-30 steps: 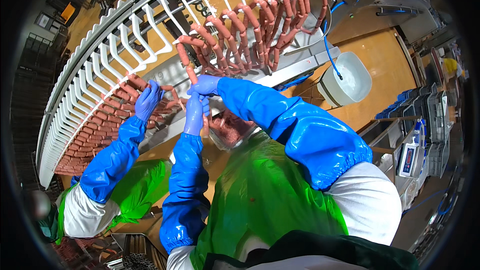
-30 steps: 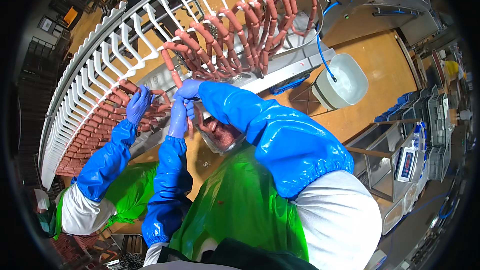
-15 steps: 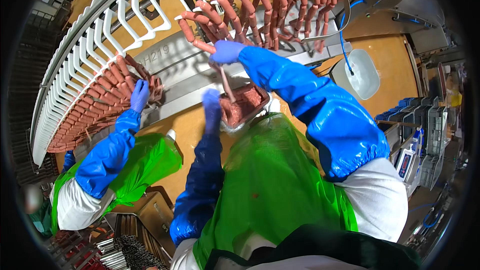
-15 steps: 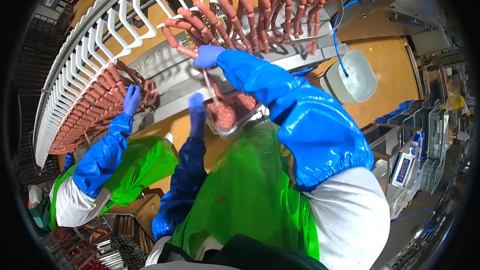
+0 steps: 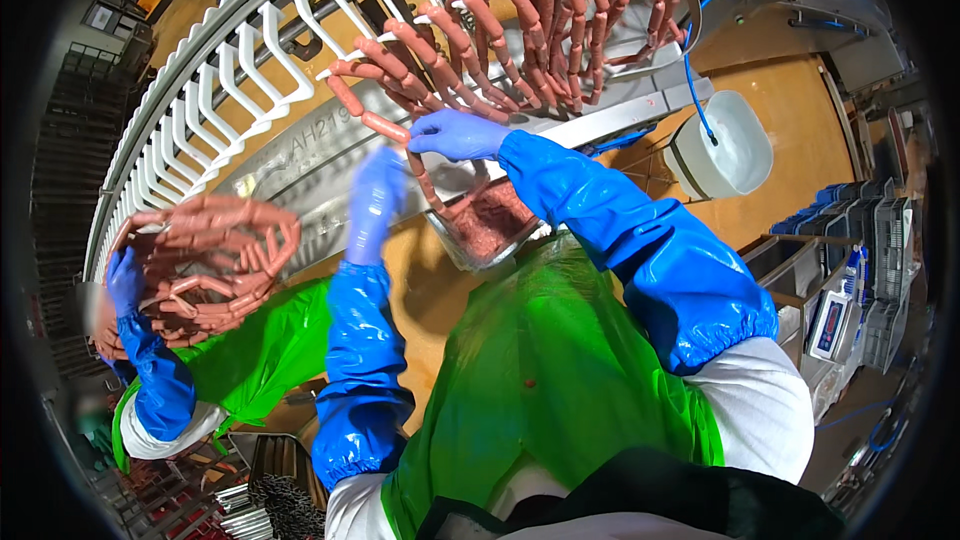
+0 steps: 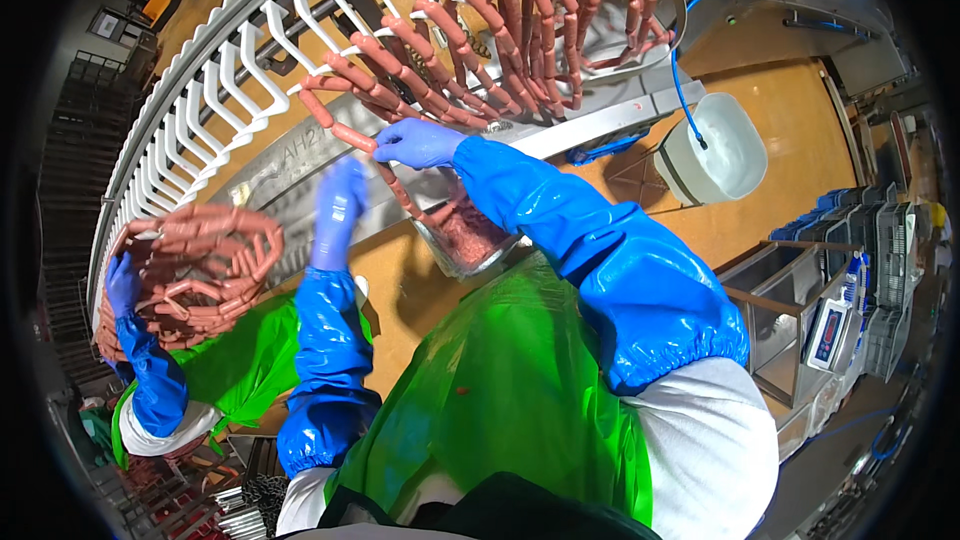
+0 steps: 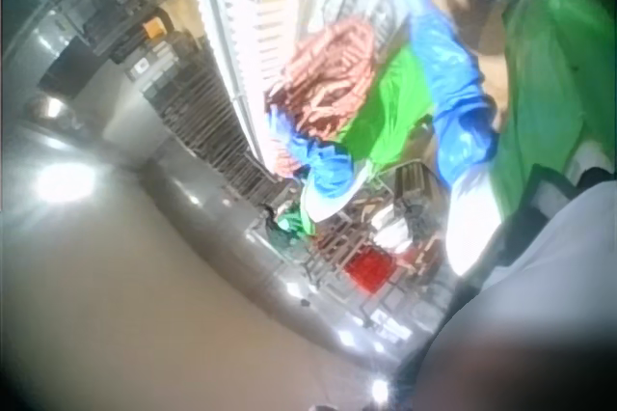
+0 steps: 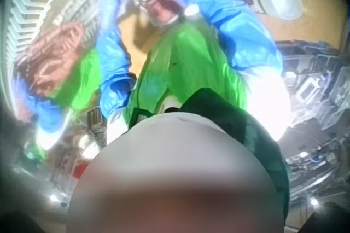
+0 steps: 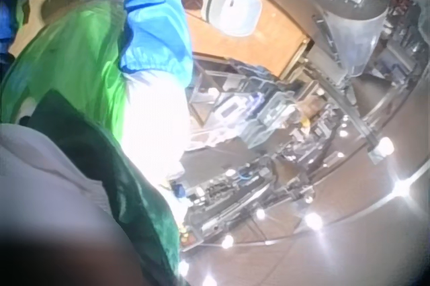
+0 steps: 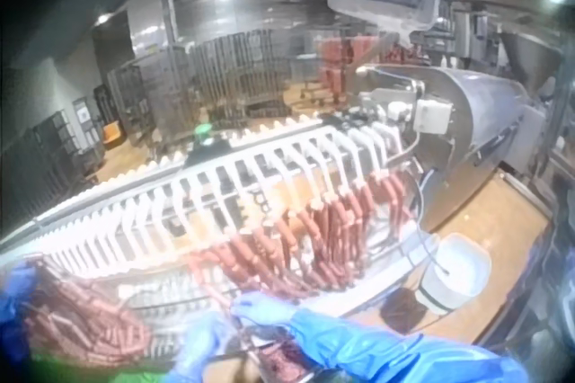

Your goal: The person fills sausage casings with ground meat from a hopper, ties off sections, and places the linked sausages onto a rotating rack. The worker repeatedly reaches for meat, fills the casing, and ties off segments by hand.

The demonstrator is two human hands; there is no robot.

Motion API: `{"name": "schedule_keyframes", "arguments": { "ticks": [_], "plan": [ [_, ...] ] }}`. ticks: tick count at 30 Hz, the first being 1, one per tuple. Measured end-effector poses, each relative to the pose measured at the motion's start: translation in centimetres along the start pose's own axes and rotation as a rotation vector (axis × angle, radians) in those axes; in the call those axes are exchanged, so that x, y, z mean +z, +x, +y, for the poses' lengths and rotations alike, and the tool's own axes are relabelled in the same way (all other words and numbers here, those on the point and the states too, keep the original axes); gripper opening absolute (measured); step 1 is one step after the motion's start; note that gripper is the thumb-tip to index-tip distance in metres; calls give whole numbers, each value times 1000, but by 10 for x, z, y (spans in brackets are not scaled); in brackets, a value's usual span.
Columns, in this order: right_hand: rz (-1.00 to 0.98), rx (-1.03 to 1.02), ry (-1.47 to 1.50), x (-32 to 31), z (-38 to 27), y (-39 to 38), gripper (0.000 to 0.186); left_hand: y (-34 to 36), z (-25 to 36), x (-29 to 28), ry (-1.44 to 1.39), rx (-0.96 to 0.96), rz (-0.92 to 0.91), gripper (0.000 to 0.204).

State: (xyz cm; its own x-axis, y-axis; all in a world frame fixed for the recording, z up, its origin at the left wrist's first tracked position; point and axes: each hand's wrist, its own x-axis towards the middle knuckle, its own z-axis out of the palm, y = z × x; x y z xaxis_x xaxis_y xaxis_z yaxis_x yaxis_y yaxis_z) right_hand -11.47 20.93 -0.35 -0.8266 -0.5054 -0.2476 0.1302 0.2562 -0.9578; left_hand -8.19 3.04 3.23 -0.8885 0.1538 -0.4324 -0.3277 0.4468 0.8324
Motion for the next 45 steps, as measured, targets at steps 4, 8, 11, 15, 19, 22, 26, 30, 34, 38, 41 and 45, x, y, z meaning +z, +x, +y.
{"name": "schedule_keyframes", "arguments": {
  "ticks": [4, 8, 11, 15, 19, 22, 26, 30, 34, 38, 41, 45],
  "plan": [
    [252, -583, -229, 27, 32, 39, 26, 11, 1, -13, 492, 1026, 220, 22],
    [192, 265, 642, 20, 21, 5, 36, 47, -75, -14, 356, 529, -9, 25],
    [237, 112, 721, 45, 31, 29, 24, 45, -87, 19, -712, 79, -248, 34],
    [432, -91, 370, 39, 2, 20, 12, 25, -107, 1, -251, 350, 188, 28],
    [281, -427, 161, 39, 34, 30, 13, -1, -84, 18, 106, 452, 325, 28],
    [142, -391, -89, 37, 29, 53, 15, 9, -60, 9, 177, 435, 304, 24],
    [-42, -54, 400, 39, -4, 35, 25, 22, -64, -25, 58, 391, 195, 31],
    [33, 0, 109, 52, 44, 47, 36, 39, -119, -25, 205, 28, 8, 26],
    [46, 75, 345, 53, 12, 63, 38, 19, -127, 39, -548, 185, -133, 32],
    [276, -146, 196, 65, 16, 41, 47, -5, -222, 131, 149, 359, 237, 33],
    [573, -164, 254, -4, 83, 4, 17, -3, -151, 48, 485, 147, 280, 36],
    [1075, -458, -34, -87, 82, -2, 23, 3, 27, -97, 329, 56, 640, 32]
  ]
}}
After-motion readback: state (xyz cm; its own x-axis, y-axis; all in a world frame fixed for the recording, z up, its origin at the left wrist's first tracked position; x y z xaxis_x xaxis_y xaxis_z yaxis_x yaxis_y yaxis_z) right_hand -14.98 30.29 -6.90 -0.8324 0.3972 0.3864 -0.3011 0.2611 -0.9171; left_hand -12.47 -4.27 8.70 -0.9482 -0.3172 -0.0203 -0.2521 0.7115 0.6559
